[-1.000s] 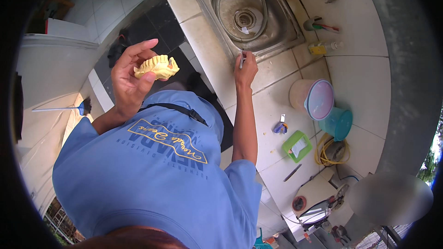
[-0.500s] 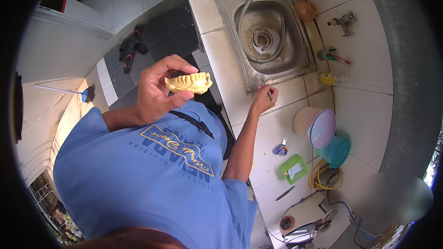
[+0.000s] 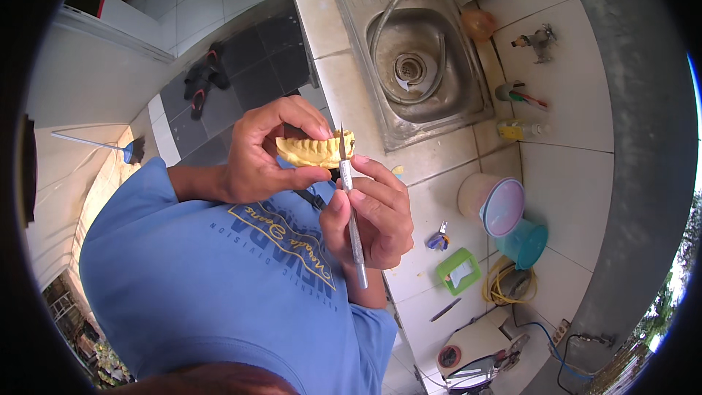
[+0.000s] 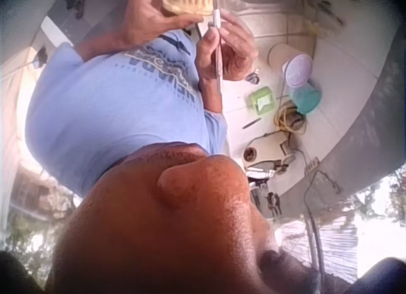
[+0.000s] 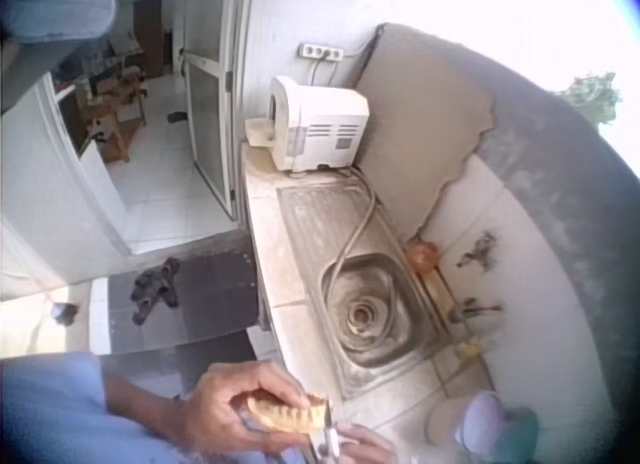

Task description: The person trims a yellow dental model using a small tool, washes a spatula in a sink, walks to an adjacent room to retrieve an instrument from a desk, and continues scraping and cleaning the base of the dental model at the workbench.

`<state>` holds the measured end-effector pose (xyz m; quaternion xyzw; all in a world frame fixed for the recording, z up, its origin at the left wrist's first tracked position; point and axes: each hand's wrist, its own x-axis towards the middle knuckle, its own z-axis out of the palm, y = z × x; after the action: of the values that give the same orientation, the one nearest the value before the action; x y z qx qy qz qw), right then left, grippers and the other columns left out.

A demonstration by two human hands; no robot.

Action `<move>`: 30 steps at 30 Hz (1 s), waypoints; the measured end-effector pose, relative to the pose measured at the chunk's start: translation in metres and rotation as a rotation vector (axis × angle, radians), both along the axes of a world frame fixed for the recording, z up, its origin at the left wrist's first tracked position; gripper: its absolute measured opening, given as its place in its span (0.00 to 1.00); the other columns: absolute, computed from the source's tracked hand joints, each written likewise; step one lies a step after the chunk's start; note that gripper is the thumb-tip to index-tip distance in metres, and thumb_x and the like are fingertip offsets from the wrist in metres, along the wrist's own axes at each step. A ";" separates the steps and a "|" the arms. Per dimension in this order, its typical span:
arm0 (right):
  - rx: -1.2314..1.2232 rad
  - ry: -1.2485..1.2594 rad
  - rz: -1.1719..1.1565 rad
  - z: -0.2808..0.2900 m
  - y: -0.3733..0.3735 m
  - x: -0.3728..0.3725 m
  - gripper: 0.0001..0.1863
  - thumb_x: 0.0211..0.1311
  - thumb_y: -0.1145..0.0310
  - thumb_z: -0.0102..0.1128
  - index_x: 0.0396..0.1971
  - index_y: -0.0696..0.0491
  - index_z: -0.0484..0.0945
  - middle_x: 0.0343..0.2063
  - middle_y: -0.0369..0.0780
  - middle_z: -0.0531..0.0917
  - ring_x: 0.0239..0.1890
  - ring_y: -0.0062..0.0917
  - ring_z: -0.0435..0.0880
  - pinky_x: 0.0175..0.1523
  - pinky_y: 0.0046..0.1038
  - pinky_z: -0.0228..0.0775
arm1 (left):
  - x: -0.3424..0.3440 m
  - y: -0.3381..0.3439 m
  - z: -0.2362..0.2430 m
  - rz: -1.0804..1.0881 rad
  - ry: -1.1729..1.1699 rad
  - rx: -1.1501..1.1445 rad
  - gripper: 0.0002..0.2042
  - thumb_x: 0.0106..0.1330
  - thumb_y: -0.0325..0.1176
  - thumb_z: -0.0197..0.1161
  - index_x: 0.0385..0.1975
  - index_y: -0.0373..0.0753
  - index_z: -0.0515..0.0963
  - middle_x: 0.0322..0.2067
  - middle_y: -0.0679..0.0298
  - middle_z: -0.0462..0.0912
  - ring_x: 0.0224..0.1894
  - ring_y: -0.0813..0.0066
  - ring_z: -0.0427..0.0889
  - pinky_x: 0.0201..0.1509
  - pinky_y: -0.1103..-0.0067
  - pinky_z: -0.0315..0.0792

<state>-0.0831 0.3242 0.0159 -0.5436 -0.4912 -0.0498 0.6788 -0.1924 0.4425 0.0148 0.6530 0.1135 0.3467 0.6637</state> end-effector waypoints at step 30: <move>0.059 0.063 0.030 -0.006 -0.008 -0.011 0.10 0.55 0.80 0.63 0.35 0.61 0.71 0.25 0.46 0.80 0.32 0.31 0.85 0.50 0.46 0.80 | -0.005 -0.010 -0.001 0.016 -0.072 0.096 0.20 0.51 0.25 0.76 0.42 0.33 0.74 0.39 0.58 0.77 0.40 0.79 0.78 0.44 0.83 0.74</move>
<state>-0.0942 0.3158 0.0102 -0.5174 -0.4758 -0.0370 0.7103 -0.1978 0.4329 0.0140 0.6705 0.0779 0.3801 0.6324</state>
